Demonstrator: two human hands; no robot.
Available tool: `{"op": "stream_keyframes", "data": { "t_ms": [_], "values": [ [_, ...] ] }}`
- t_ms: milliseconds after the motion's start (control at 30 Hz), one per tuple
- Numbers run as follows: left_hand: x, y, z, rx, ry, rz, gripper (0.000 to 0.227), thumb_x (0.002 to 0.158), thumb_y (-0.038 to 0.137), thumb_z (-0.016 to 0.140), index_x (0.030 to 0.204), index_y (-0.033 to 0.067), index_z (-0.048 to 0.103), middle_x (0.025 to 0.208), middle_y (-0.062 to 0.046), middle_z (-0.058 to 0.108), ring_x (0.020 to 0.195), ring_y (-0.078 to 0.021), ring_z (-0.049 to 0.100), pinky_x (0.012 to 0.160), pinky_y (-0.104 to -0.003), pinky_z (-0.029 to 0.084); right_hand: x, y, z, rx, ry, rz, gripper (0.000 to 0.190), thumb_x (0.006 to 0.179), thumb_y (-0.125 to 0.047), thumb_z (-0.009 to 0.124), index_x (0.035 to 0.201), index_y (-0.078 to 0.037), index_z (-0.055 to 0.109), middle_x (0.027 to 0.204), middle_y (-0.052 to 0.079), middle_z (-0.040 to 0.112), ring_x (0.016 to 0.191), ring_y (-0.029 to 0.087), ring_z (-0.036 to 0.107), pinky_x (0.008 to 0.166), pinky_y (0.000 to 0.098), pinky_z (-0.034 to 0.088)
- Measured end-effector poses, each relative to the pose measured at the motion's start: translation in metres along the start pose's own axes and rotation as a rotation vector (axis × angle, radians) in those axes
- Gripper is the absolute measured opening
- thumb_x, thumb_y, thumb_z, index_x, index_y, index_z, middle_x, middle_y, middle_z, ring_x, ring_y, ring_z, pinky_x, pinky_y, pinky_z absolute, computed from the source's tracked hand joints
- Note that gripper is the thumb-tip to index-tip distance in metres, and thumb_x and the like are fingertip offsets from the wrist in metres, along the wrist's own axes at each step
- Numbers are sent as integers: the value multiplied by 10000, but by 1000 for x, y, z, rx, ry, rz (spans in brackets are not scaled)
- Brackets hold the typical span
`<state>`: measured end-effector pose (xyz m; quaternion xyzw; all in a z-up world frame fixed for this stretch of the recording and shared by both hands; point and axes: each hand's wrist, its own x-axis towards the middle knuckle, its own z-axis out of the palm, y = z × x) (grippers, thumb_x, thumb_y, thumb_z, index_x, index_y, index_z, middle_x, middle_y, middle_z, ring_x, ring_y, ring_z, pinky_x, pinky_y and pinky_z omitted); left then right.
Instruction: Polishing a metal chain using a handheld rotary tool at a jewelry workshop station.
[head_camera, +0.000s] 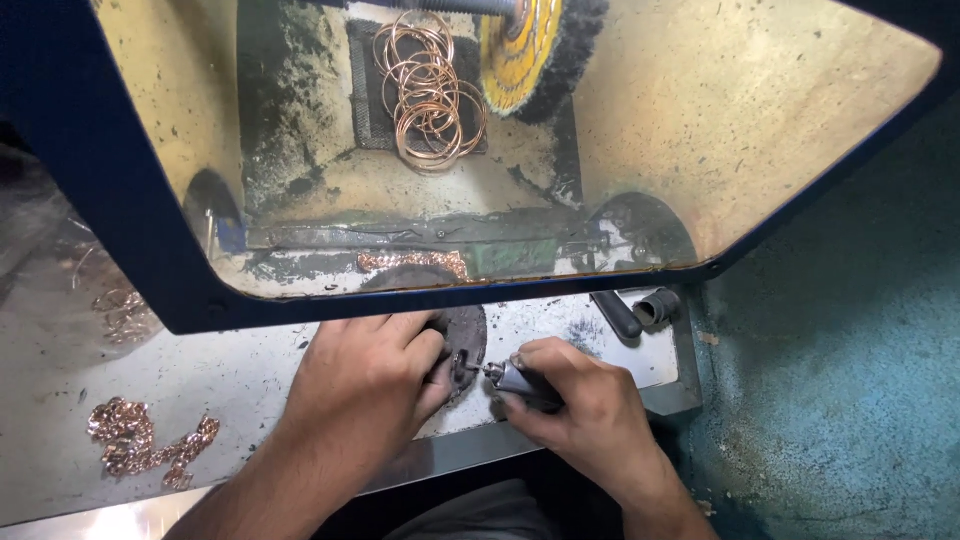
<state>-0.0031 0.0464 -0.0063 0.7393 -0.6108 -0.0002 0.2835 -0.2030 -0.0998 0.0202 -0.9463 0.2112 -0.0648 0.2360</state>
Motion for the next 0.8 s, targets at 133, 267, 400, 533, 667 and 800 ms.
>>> {"op": "stream_keyframes", "data": {
  "t_ms": [133,267,400,533,667,800],
  "values": [
    [0,2,0,-25,11,-11,145,785,266,753,801,136,689,1056,-2,702,910,-300,638,717,-462,460,-1,0,-1,-21,-20,27,371,805,-311,818,1069,-189,587,1059,-66,728,782,148,721,600,307,526],
    [-4,-3,1,-25,-45,-7,173,800,329,762,878,176,738,1234,20,711,930,-280,649,716,-432,441,-9,7,-6,180,17,163,386,809,-315,841,1101,-181,627,999,-30,753,867,123,750,777,252,556],
    [-4,-2,-16,-193,-44,2,215,868,212,724,1054,108,756,1204,-50,703,1079,-286,638,885,-442,468,-18,23,-13,250,91,369,376,800,-401,802,1085,-205,655,1053,15,791,896,170,781,801,294,591],
    [-10,3,-36,-218,-80,-83,287,879,211,717,1149,119,744,1251,-67,694,1166,-300,612,999,-455,449,-24,28,-16,254,116,474,351,794,-357,809,1082,-210,672,1043,18,810,911,158,794,847,282,594],
    [-27,11,-52,-72,-90,-166,316,901,312,710,1180,166,747,1251,-28,695,1218,-304,594,1001,-491,456,-25,32,-14,179,115,446,363,792,-381,794,1079,-211,651,974,-2,795,840,174,766,799,315,561],
    [-53,2,-55,-51,-77,-312,404,835,425,764,1191,237,734,1239,28,681,1176,-266,600,971,-462,472,-27,34,-11,179,127,378,367,801,-371,799,1066,-192,620,957,-8,795,828,201,785,742,345,583]
  ]
}}
